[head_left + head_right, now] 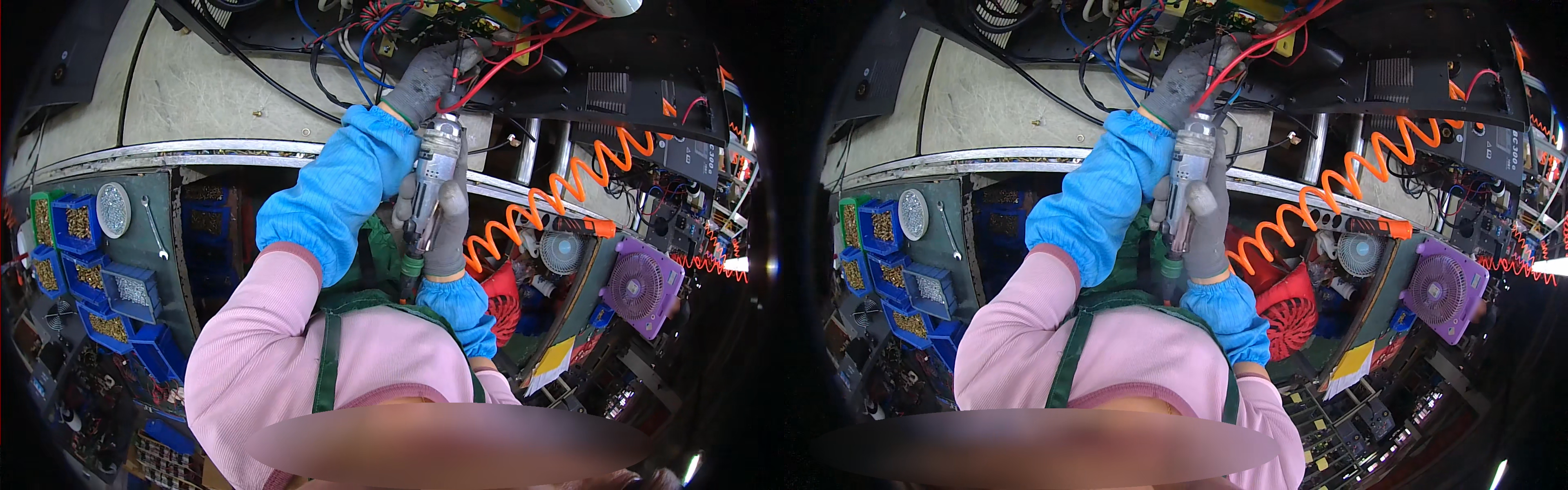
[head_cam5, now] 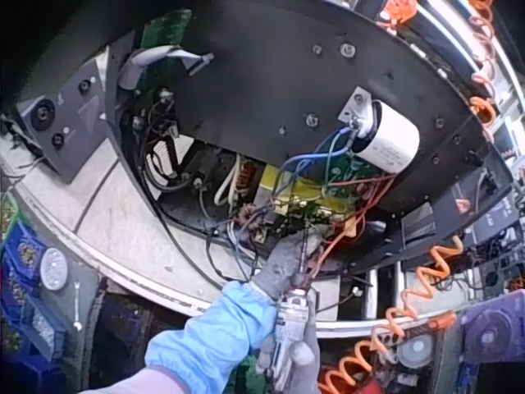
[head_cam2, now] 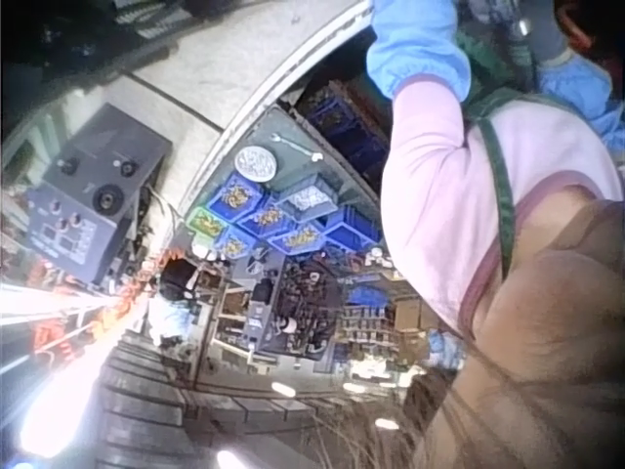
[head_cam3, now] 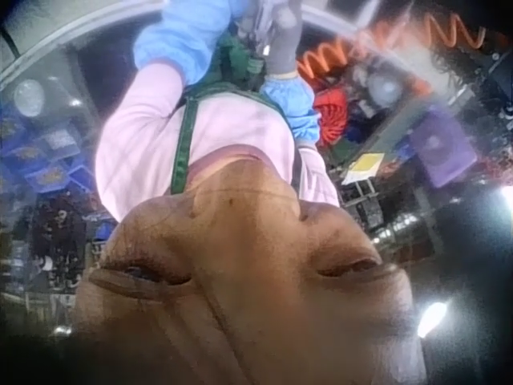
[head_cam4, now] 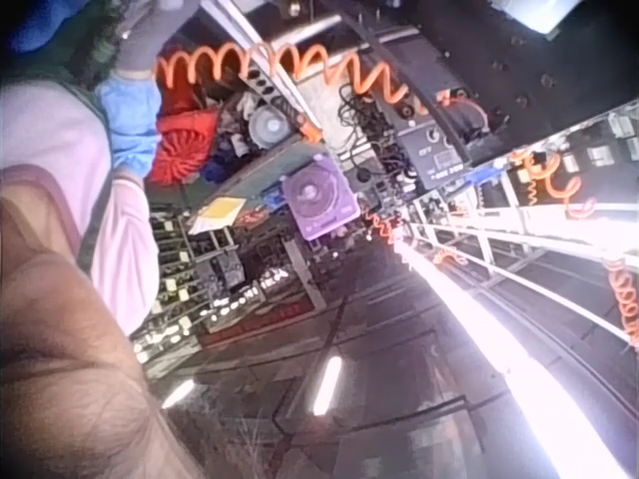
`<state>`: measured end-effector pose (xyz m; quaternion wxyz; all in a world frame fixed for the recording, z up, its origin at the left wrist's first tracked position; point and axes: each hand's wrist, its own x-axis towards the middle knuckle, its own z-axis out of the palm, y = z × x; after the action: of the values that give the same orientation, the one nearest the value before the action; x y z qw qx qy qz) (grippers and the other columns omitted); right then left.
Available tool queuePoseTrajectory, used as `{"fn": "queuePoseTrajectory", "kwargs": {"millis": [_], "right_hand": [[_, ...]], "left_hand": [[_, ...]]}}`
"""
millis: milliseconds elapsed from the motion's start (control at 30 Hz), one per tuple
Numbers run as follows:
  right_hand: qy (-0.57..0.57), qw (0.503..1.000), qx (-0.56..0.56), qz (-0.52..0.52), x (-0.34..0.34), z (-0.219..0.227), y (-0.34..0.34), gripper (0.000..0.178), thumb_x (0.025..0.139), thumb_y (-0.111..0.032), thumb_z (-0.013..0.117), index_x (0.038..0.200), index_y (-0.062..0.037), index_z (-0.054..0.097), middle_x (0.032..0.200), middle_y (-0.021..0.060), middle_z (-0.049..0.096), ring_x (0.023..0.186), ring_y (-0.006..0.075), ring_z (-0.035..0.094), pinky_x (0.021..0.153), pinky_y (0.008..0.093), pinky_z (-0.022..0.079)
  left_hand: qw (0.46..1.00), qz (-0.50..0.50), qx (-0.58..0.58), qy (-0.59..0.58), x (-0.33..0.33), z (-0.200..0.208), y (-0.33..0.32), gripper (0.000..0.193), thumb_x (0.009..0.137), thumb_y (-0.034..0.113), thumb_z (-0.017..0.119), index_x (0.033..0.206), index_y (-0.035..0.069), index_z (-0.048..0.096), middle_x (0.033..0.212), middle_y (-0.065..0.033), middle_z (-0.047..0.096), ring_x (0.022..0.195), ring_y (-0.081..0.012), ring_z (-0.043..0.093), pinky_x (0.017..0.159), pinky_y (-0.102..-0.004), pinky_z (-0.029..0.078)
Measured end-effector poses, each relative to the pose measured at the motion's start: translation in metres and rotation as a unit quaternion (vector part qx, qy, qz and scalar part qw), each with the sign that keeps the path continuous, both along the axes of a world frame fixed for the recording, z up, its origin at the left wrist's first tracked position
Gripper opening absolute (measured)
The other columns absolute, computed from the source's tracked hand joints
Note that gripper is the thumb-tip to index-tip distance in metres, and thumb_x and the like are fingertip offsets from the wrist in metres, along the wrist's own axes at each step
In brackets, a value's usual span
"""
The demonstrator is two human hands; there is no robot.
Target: Using a pneumatic screwdriver to connect wires and components inside an electronic chassis on an assembly line.
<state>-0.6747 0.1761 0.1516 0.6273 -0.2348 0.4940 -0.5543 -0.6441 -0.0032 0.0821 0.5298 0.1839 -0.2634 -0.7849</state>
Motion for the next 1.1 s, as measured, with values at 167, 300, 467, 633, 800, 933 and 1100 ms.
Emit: {"fn": "queuePoseTrajectory", "kwargs": {"millis": [167,300,467,633,800,933,1100], "right_hand": [[-0.122,0.992,-0.016,0.007,-0.005,-0.001,0.000,0.077,0.080,-0.041,0.052,0.143,-0.0141,0.016,0.076,0.0114,0.057,0.052,0.0150,0.057,0.042,0.0256,0.050],[-0.091,0.996,-0.017,0.007,-0.008,0.002,-0.001,0.071,0.083,-0.040,0.053,0.140,-0.0137,0.021,0.075,0.0110,0.057,0.052,0.0146,0.057,0.042,0.0253,0.051],[-0.111,0.994,-0.009,-0.011,-0.016,0.006,-0.001,0.078,0.081,-0.043,0.056,0.142,-0.0136,0.017,0.075,0.0104,0.057,0.052,0.0147,0.057,0.042,0.0260,0.051],[-0.068,0.998,-0.014,0.005,-0.021,0.009,-0.003,0.060,0.082,-0.044,0.058,0.129,-0.0121,0.038,0.077,0.0105,0.059,0.052,0.0166,0.058,0.041,0.0263,0.050],[-0.009,0.999,0.041,0.003,-0.027,0.018,-0.005,0.089,0.075,-0.046,0.057,0.145,-0.0134,0.013,0.075,0.0096,0.057,0.053,0.0150,0.057,0.043,0.0258,0.050],[0.006,1.000,0.021,0.010,-0.026,0.019,-0.005,0.089,0.074,-0.045,0.057,0.145,-0.0124,0.014,0.075,0.0089,0.056,0.055,0.0140,0.056,0.045,0.0252,0.050],[0.036,0.999,0.032,0.002,-0.023,0.022,-0.006,0.085,0.076,-0.040,0.055,0.145,-0.0122,0.015,0.077,0.0087,0.056,0.058,0.0138,0.056,0.046,0.0247,0.050]], "left_hand": [[0.999,0.003,-0.025,-0.047,-0.007,-0.003,-0.003,0.034,0.086,0.024,0.064,0.113,0.004,0.060,0.096,-0.0051,0.064,0.081,-0.0116,0.060,0.072,-0.0228,0.050],[1.000,-0.002,-0.007,-0.009,-0.010,-0.003,-0.003,0.032,0.083,0.022,0.067,0.108,0.002,0.063,0.093,-0.0031,0.065,0.079,-0.0093,0.059,0.072,-0.0209,0.048],[0.998,0.005,0.057,-0.005,-0.014,0.014,0.004,0.030,0.084,0.018,0.066,0.109,0.002,0.062,0.095,-0.0043,0.065,0.083,-0.0104,0.061,0.072,-0.0211,0.049],[0.999,0.035,-0.040,-0.004,-0.027,-0.014,-0.003,0.027,0.086,0.013,0.062,0.111,0.001,0.061,0.100,-0.0049,0.065,0.085,-0.0107,0.061,0.073,-0.0216,0.049],[0.994,0.032,-0.059,-0.089,-0.031,-0.018,-0.006,0.033,0.089,0.019,0.060,0.116,-0.001,0.057,0.106,-0.0061,0.062,0.090,-0.0133,0.061,0.077,-0.0225,0.051],[0.999,0.011,0.014,-0.051,-0.030,-0.008,-0.002,0.033,0.088,0.021,0.061,0.114,0.000,0.058,0.102,-0.0068,0.063,0.089,-0.0129,0.061,0.076,-0.0226,0.051],[0.987,0.055,-0.036,-0.148,-0.027,0.001,-0.001,0.028,0.084,0.014,0.065,0.109,0.003,0.063,0.098,-0.0053,0.065,0.084,-0.0113,0.062,0.075,-0.0214,0.050]]}}
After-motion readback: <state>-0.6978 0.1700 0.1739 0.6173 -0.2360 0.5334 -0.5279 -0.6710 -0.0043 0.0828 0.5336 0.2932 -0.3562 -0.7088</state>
